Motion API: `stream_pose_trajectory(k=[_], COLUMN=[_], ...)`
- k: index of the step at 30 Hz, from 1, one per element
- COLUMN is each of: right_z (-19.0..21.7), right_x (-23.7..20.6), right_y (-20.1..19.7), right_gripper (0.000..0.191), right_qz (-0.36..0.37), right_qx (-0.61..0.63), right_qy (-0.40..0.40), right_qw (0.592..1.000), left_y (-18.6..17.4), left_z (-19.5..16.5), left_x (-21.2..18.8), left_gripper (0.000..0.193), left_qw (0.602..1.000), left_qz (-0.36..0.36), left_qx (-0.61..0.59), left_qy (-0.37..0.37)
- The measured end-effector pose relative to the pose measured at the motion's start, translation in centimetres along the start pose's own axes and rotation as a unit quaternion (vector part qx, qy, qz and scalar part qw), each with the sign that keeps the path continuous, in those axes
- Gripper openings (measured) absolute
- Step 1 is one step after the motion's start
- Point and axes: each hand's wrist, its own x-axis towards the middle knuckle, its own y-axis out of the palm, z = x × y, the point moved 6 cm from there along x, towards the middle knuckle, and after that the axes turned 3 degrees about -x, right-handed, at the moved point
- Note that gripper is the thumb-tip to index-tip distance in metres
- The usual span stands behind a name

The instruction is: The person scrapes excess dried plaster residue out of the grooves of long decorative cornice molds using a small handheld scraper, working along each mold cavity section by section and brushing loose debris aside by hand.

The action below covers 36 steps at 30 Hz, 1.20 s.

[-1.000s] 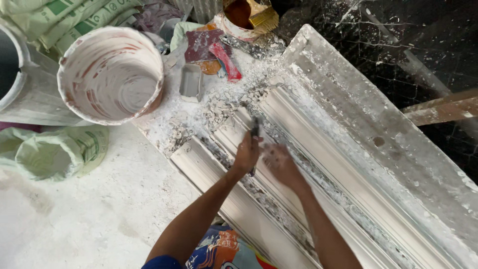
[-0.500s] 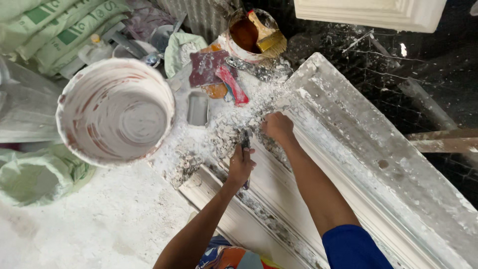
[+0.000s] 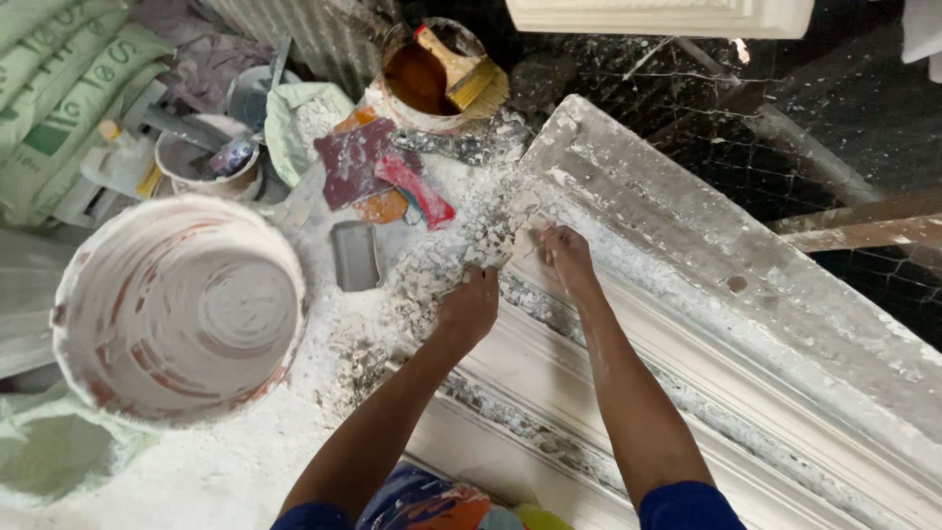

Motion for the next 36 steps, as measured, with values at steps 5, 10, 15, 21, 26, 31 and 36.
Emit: stream_pose_trajectory(k=[5, 10, 15, 21, 26, 31, 36], right_z=[1.1, -0.6, -1.3, -1.8, -1.9, -1.9, -1.3], right_x=[-1.1, -1.7, -2.2, -0.8, -0.2, -1.4, -2.0], right_y=[-2.6, -2.3, -1.2, -1.6, -0.4, -0.8, -1.0], right_gripper=[0.034, 0.026, 0.024, 0.025, 0.026, 0.026, 0.014], right_qz=[-0.123, -0.186, -0.150, -0.118, -0.040, -0.088, -0.110], right_qx=[-0.357, -0.382, -0.431, -0.470, -0.478, -0.388, -0.333], right_qy=[-0.201, -0.233, -0.303, -0.233, -0.299, -0.363, -0.354], right_qw=[0.904, 0.875, 0.837, 0.843, 0.825, 0.843, 0.867], left_y=[-1.0, 0.0, 2.2, 3.3, 1.9, -0.7, -1.9], left_z=[-1.2, -0.9, -0.5, 1.2, 1.7, 0.0, -1.5], left_x=[1.0, 2.6, 5.8, 10.1, 6.2, 3.9, 5.8], left_gripper=[0.011, 0.015, 0.018, 0.019, 0.022, 0.015, 0.018], left_qw=[0.993, 0.996, 0.987, 0.965, 0.980, 0.983, 0.987], left_qz=[-0.011, 0.043, 0.156, 0.259, 0.134, 0.048, 0.060], left_qx=[0.101, 0.082, 0.026, 0.043, 0.105, 0.120, 0.070], left_qy=[0.061, 0.018, -0.014, 0.012, 0.104, 0.129, 0.130])
